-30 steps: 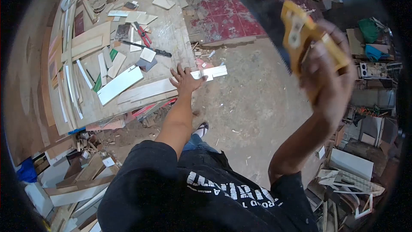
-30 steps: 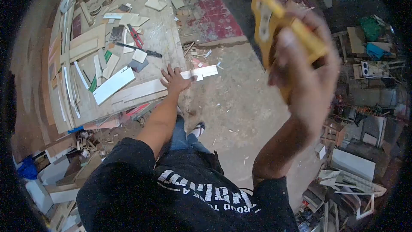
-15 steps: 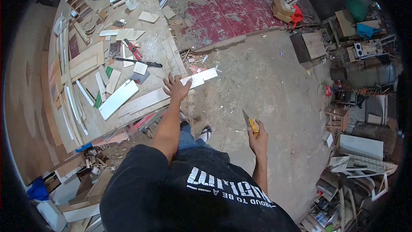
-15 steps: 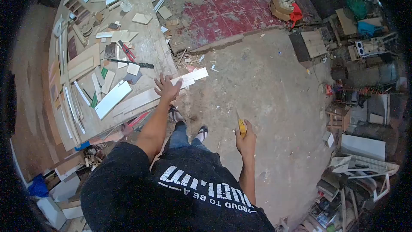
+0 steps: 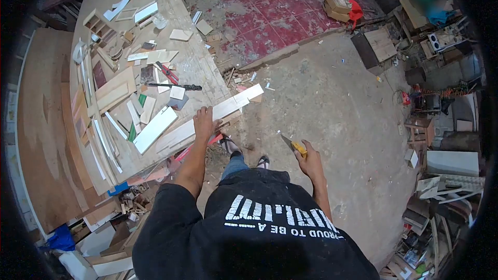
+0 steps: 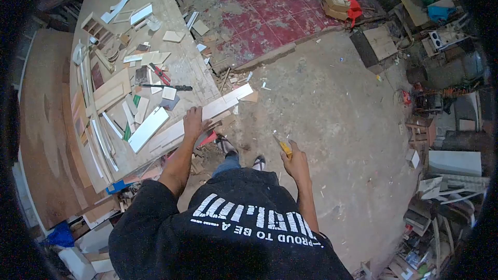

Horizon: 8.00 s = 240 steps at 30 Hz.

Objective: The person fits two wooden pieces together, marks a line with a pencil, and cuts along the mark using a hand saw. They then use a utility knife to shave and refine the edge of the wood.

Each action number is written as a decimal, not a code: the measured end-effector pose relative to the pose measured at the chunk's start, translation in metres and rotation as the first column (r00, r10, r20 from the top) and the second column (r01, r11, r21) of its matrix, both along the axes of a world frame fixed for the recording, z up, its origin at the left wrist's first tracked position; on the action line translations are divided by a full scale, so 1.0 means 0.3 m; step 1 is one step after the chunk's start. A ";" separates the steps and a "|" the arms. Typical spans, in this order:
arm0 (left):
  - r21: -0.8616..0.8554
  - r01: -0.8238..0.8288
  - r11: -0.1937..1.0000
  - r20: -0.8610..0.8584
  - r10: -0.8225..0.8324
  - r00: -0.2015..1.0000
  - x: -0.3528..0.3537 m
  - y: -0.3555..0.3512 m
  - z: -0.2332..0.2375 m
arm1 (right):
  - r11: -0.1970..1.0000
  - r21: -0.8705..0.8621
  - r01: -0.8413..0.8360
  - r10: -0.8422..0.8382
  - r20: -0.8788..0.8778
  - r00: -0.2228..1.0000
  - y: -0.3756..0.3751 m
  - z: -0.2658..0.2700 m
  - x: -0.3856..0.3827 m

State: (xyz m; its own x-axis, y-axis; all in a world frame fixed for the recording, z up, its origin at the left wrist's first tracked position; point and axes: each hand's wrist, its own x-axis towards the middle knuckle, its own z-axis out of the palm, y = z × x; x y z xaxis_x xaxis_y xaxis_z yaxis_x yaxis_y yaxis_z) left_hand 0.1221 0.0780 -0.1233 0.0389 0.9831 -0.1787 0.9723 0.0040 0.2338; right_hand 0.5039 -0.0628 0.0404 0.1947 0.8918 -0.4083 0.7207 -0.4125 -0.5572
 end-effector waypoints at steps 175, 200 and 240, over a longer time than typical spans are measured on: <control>0.355 -0.034 0.934 0.237 -0.055 0.970 0.031 0.773 -0.241 | 0.771 0.509 0.383 -0.163 -0.423 0.891 0.378 -0.369 -0.904; 0.305 -0.065 0.950 0.293 -0.029 0.956 0.031 0.776 -0.207 | 0.799 0.456 0.392 -0.190 -0.427 0.884 0.439 -0.355 -0.903; 0.301 -0.027 0.953 0.246 -0.051 0.968 0.025 0.760 -0.228 | 0.790 0.508 0.343 -0.156 -0.375 0.914 0.510 -0.371 -0.902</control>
State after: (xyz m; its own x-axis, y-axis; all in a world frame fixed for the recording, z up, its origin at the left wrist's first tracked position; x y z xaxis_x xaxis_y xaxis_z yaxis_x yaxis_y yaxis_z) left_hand 0.1297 0.3059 -0.1917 0.0563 0.9884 0.1413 0.8826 -0.1154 0.4558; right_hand 0.2332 0.0902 -0.0708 0.3953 0.9163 0.0639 0.3958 -0.1072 -0.9120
